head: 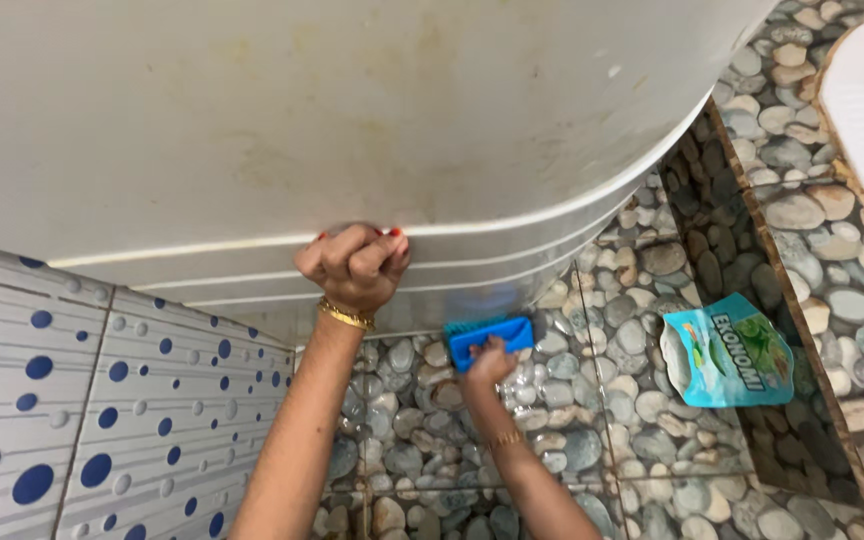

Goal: The person retrieves a toothbrush and toothpaste from a wall-mounted caddy, then uses a yellow scoop to pour water from a large tub onto the items. They proceed to scrub the exterior side of a white bathtub with a blue scrub brush, focusing on the lower sections and corners.

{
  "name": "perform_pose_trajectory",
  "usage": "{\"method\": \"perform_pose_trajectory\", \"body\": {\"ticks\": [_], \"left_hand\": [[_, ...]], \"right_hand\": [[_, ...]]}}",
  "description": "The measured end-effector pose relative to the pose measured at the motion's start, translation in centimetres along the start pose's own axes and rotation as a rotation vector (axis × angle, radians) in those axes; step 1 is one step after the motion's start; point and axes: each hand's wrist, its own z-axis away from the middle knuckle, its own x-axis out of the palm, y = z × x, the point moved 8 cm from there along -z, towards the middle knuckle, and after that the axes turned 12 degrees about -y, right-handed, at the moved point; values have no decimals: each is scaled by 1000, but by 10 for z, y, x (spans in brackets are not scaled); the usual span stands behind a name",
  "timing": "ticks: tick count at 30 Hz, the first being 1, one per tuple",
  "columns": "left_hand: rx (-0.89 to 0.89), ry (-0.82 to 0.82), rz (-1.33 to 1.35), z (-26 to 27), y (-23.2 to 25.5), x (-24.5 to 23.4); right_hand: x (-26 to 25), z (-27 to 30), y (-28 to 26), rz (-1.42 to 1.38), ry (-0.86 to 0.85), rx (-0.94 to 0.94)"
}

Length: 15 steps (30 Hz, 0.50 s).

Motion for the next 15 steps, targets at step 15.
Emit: {"method": "perform_pose_trajectory", "body": {"ticks": [15], "left_hand": [[9, 23, 3, -5, 2, -2]], "right_hand": [[14, -14, -42, 140, -155, -54]]}}
